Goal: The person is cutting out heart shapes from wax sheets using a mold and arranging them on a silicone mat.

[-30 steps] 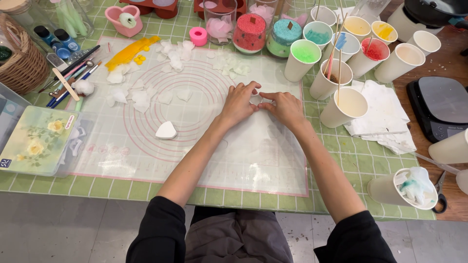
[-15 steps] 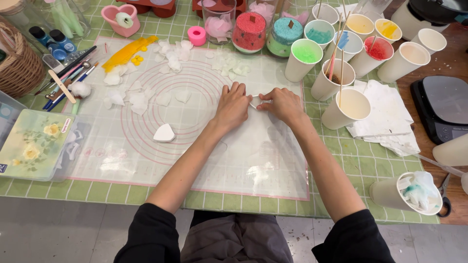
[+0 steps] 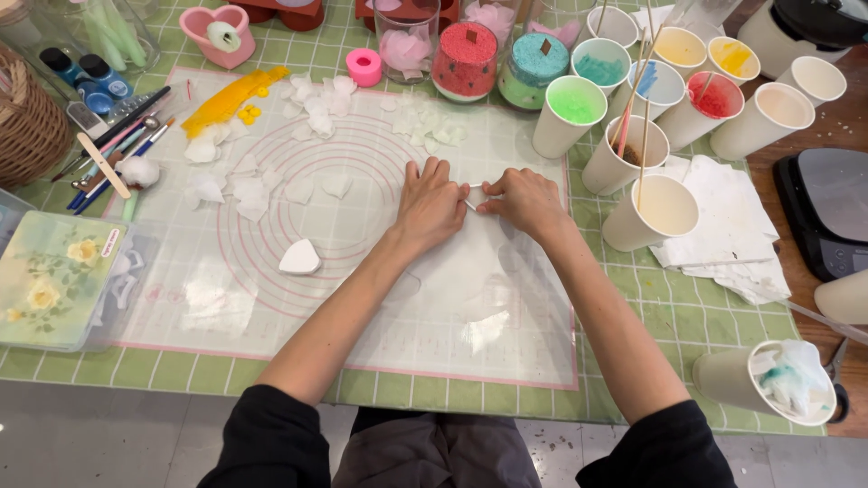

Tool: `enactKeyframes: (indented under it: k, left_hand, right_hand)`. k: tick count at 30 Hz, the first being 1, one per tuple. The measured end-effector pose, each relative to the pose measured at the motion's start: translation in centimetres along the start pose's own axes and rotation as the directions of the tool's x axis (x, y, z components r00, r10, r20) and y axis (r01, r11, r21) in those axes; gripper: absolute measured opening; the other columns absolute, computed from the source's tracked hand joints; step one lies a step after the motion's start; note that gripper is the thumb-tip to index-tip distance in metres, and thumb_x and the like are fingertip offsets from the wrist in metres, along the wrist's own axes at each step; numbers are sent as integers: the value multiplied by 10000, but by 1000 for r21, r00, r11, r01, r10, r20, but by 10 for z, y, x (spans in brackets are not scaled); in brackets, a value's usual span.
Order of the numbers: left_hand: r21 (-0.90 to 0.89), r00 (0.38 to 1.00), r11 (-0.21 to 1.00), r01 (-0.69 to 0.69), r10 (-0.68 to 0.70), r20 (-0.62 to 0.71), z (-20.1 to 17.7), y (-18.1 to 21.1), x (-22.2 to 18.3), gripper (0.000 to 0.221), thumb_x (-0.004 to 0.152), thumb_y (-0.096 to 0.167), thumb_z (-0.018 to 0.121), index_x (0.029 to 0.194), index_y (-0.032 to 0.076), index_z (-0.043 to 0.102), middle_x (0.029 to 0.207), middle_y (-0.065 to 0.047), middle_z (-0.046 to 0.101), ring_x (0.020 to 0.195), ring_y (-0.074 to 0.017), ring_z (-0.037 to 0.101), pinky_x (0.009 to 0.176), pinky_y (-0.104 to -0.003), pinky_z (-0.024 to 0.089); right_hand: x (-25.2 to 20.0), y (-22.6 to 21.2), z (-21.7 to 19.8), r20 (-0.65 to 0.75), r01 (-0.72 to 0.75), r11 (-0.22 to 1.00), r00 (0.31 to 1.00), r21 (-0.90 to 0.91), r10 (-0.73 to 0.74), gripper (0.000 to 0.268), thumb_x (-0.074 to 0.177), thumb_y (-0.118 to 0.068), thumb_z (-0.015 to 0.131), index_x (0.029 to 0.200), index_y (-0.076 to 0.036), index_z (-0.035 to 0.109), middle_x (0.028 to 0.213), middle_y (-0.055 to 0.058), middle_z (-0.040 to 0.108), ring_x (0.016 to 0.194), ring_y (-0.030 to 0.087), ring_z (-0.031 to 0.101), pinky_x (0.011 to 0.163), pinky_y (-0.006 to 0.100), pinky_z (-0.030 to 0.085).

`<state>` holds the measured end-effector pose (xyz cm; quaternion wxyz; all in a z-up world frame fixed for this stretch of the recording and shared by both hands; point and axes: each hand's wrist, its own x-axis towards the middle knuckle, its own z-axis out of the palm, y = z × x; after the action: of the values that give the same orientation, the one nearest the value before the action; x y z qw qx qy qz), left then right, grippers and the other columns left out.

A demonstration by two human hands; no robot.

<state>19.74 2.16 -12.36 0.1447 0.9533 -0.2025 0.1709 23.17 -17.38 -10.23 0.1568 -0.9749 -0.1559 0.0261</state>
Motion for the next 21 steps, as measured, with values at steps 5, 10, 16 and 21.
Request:
enactKeyframes:
  k: [5,10,16,21]
  left_hand:
    - [-121,998,991,58,-57,17,-5,-5,-2,209,858,232,676,969,158,837,879,-113,650,979,-253,530,847,-456,326]
    - [-158,997,984,76,-74,18,-9,-7,-3,238,853,221,666,1012,192,841,829,-106,683,923,-252,548,818,-462,313]
    - [-164,990,979,123,-109,93,-13,-7,0,206,871,243,671,976,211,845,791,-96,709,888,-250,569,822,-467,304]
    - [-183,992,977,111,-98,79,-11,-11,2,249,858,215,665,1042,212,833,790,-96,720,889,-252,575,833,-459,317]
  right_hand:
    - [2,-7,-9,58,-9,1000,998,-7,9,401,737,-425,868,1057,-189,815,1026,89,756,1048,273,675,875,435,504]
    - [4,-8,-10,65,5,1000,998,-28,-3,384,734,-427,869,1021,-175,820,1030,79,756,1050,270,679,878,433,509]
    - [4,-5,-8,62,-2,1000,998,-20,3,391,728,-429,874,1004,-160,810,1023,77,757,1048,269,677,869,437,502]
    - [1,-5,-7,44,-3,1000,999,-27,4,413,761,-458,844,1093,-215,807,1013,101,758,1007,289,695,852,445,524]
